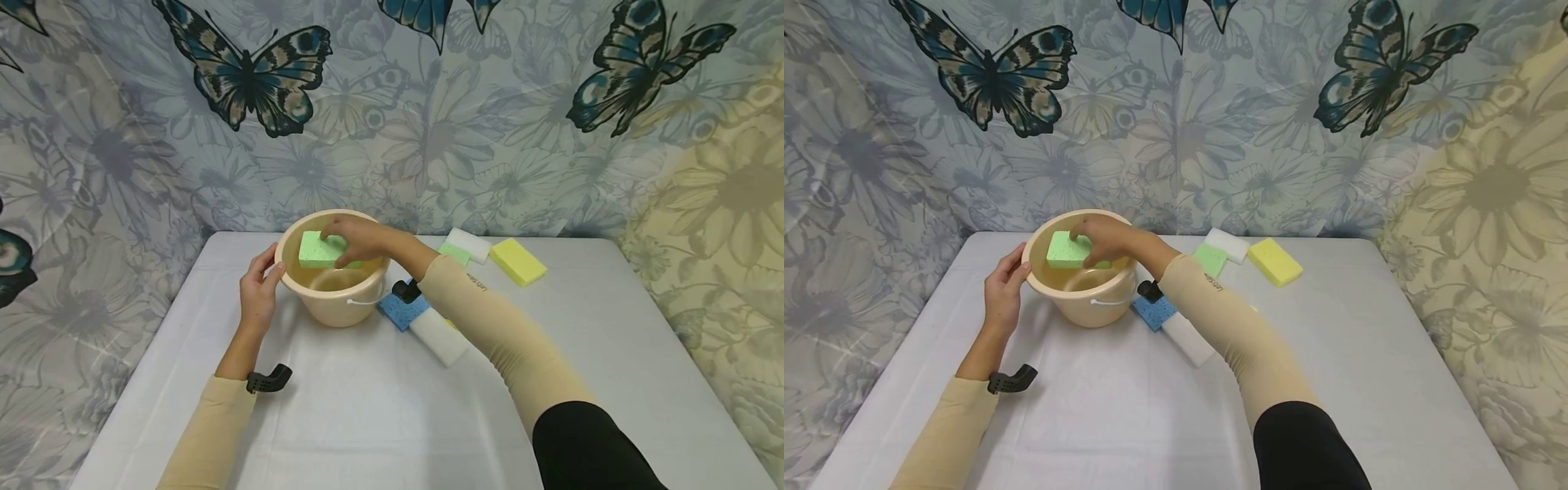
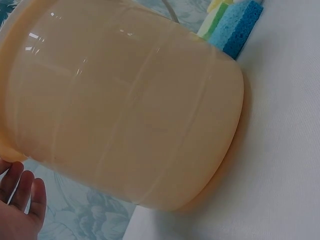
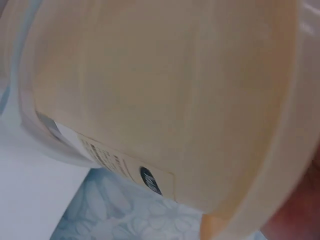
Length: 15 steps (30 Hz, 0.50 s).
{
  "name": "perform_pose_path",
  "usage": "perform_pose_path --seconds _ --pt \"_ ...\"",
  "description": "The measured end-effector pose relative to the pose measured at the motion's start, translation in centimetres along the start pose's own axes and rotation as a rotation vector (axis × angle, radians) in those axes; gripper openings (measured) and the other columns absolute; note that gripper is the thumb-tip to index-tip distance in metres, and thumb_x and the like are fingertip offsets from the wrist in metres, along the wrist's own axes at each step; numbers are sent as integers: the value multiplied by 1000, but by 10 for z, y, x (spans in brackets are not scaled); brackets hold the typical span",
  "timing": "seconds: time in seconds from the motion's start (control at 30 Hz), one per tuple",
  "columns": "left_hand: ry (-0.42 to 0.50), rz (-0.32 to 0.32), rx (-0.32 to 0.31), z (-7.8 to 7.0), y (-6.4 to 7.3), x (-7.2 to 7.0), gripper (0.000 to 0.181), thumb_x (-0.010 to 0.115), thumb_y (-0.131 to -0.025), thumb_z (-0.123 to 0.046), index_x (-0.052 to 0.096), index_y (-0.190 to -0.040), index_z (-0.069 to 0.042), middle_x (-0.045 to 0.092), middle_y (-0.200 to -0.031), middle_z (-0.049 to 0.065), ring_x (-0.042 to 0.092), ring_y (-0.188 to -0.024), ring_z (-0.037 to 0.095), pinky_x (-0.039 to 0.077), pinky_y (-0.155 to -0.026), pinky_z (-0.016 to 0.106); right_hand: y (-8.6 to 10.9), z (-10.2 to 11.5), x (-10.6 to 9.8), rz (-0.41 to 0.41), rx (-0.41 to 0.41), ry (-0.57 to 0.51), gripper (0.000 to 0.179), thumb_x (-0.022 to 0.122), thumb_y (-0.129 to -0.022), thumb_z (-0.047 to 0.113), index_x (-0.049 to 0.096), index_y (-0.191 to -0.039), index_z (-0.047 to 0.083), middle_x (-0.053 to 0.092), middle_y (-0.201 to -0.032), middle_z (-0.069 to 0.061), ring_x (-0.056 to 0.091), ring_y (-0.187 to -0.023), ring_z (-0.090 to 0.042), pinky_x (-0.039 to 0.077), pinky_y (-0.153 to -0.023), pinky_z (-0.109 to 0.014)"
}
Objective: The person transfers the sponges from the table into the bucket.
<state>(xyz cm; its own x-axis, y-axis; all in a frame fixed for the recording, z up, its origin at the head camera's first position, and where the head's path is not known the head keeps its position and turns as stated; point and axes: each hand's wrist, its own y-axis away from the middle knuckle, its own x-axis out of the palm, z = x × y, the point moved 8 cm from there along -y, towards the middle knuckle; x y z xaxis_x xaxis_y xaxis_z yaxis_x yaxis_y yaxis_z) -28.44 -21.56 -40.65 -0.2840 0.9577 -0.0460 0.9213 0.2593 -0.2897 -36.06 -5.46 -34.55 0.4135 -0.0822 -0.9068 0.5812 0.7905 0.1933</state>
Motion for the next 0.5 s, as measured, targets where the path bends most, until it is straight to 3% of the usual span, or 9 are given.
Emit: perform_pose_path --seconds 0.23,0.5 --pt "22 2 9 -1 0 0 44 53 -98 -5 47 -141 1 48 -142 17 48 -118 5 45 -89 6 -8 -2 10 22 19 89 64 78 -83 29 52 -139 11 53 -138 -9 48 -129 -22 37 -112 -33" --pt "27 -8 2 -1 2 0 44 54 -97 -5 48 -140 2 48 -141 17 49 -117 4 45 -89 6 -11 -3 24 78 24 125 65 77 -84 29 52 -139 8 54 -139 -9 47 -130 -22 35 -114 -32"
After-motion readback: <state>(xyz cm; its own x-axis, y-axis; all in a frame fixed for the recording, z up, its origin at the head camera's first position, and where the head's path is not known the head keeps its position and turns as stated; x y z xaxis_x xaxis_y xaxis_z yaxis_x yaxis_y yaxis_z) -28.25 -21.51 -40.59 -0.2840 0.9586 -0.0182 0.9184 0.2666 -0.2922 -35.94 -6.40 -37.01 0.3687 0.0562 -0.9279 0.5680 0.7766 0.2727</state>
